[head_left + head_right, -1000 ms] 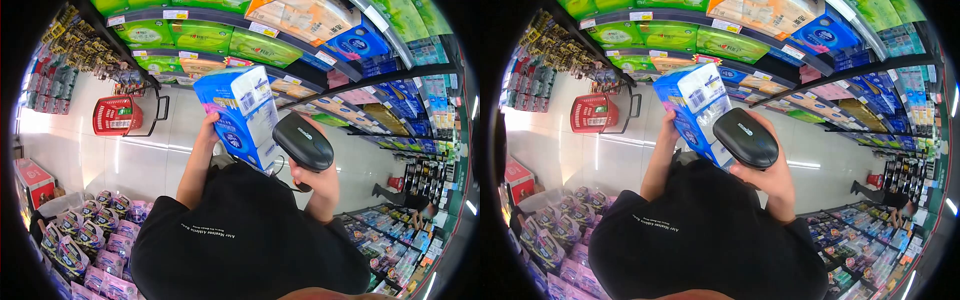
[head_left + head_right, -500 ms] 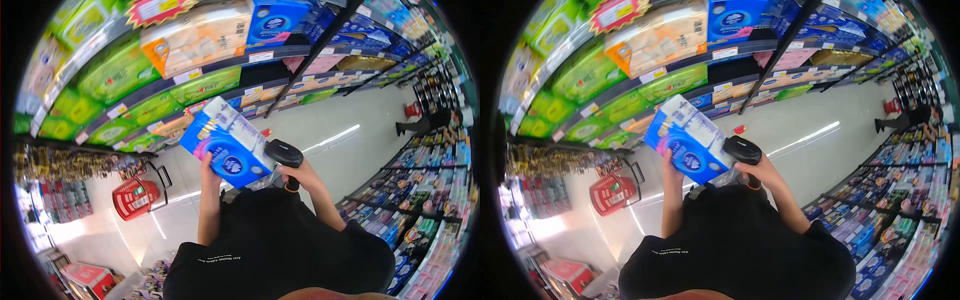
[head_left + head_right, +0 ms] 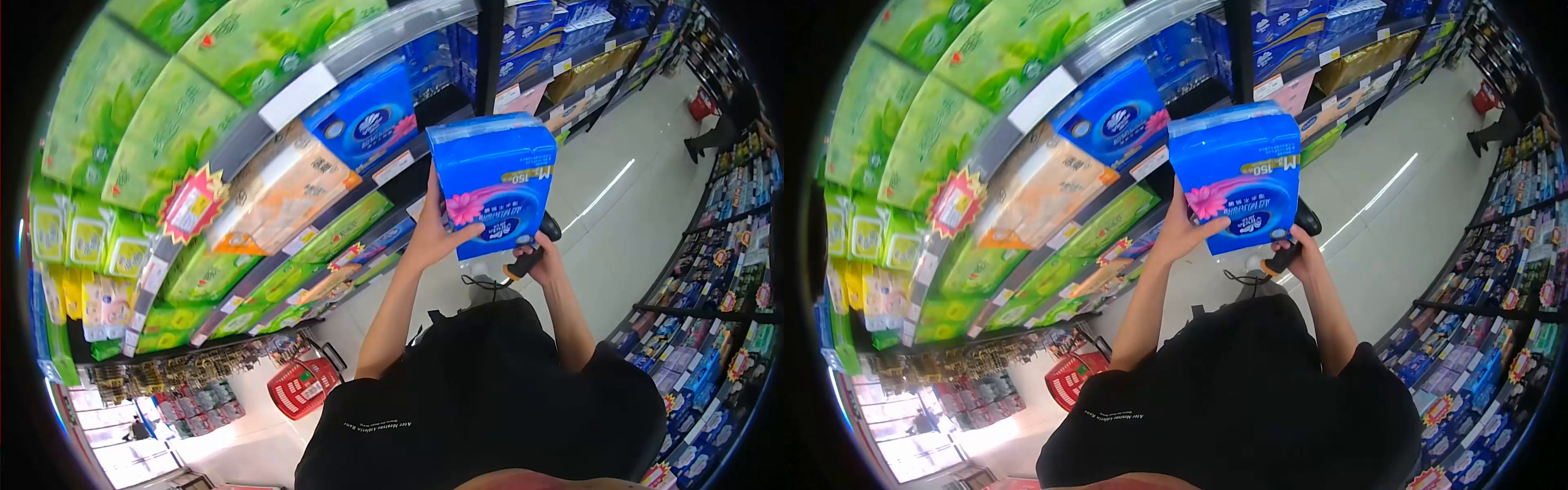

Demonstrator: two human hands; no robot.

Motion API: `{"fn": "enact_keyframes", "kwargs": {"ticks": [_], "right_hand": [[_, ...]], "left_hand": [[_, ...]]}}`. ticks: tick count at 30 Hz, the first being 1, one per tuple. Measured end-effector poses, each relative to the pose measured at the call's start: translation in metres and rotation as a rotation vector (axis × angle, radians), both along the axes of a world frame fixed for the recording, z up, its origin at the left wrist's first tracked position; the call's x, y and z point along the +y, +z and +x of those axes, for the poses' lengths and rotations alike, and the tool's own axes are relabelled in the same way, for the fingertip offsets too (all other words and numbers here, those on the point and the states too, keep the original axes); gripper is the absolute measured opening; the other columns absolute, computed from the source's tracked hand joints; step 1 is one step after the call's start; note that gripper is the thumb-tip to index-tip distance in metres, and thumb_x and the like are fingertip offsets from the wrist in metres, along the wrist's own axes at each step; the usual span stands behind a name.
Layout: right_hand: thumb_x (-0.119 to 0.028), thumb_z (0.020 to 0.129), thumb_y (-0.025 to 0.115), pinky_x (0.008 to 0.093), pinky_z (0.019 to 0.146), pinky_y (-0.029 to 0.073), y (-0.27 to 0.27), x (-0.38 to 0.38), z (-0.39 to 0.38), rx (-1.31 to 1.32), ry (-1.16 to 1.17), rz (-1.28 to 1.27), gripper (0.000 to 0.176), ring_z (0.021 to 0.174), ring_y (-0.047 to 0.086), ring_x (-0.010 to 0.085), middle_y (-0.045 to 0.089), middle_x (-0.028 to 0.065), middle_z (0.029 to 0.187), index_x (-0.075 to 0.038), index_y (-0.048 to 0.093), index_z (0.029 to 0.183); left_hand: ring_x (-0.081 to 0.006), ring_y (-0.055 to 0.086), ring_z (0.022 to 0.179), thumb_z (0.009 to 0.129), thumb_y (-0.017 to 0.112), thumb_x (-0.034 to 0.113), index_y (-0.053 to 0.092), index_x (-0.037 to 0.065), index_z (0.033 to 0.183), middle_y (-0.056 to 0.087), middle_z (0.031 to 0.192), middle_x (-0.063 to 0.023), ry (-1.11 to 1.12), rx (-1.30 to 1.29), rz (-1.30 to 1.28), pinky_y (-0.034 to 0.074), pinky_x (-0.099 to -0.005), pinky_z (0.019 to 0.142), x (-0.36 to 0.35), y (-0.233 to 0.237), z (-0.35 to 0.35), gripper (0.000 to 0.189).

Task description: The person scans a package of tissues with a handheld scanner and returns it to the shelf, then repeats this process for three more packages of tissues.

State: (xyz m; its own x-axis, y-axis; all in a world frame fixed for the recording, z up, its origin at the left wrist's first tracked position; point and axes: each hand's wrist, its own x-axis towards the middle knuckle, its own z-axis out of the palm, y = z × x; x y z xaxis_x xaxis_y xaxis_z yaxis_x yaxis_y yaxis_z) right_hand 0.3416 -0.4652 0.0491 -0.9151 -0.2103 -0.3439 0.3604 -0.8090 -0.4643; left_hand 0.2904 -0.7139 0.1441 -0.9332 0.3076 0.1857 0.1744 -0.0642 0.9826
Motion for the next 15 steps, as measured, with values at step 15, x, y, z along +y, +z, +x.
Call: {"fn": "enact_keyframes", "kwargs": {"ticks": [15], "right_hand": [[-0.019, 0.086, 0.069, 0.0262, 0.058, 0.046, 0.041, 0.031, -0.151, 0.162, 0.067, 0.446, 0.031, 0.062, 0.052, 0.0097, 0.057, 0.0017, 0.082, -0.003, 0.057, 0.110]], "left_hand": [[-0.0229, 0.047, 0.121, 0.075, 0.078, 0.008, 0.027, 0.000, 0.139, 0.047, 0.131, -0.0139, 0.371, -0.199, 0.133, 0.041, -0.0372, 0.101, 0.022, -0.029, -0.095, 0.082]]}}
